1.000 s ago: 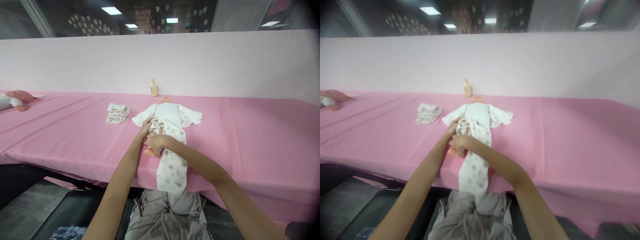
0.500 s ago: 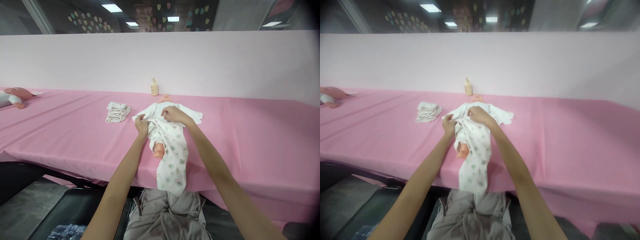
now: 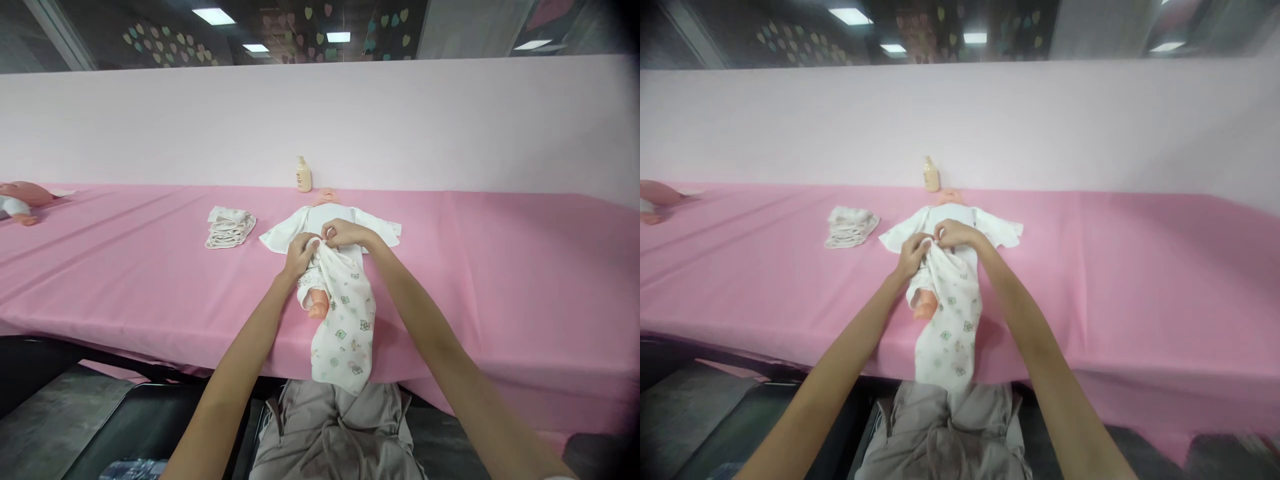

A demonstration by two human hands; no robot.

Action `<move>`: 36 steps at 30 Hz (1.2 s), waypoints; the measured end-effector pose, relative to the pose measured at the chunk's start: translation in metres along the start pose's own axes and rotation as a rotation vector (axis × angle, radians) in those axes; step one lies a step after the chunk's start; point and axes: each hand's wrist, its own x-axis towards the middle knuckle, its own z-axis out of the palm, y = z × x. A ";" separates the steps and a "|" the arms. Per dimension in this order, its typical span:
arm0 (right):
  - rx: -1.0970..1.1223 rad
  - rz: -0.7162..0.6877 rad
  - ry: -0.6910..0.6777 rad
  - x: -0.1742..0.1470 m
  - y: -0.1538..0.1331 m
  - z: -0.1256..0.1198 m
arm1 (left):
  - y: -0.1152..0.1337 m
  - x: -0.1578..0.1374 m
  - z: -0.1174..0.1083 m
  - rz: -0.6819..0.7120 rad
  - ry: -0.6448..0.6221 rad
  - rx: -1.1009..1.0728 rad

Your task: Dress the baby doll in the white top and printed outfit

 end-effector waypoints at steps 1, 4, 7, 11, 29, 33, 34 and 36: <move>0.112 0.002 0.080 0.001 -0.001 -0.001 | 0.001 0.002 0.000 -0.071 -0.001 -0.117; 0.397 -0.021 0.307 0.002 -0.006 -0.002 | 0.010 0.005 -0.002 -0.261 -0.093 -0.382; 0.453 -0.024 0.299 0.001 -0.010 -0.001 | 0.020 0.007 -0.007 -0.368 -0.124 -0.609; 0.286 0.033 -0.063 -0.001 -0.005 0.001 | 0.023 0.010 -0.012 -0.431 -0.031 -0.786; 0.627 0.090 -0.143 0.006 0.016 0.013 | 0.021 0.009 -0.018 -0.516 0.001 -0.594; 0.708 0.103 0.159 0.009 0.012 0.013 | 0.018 0.006 -0.018 -0.610 -0.167 -0.667; 0.733 0.122 0.210 0.009 0.011 0.012 | 0.018 0.004 -0.020 -0.617 -0.209 -0.642; 0.744 0.146 0.210 0.008 0.011 0.010 | 0.019 0.001 -0.022 -0.593 -0.261 -0.576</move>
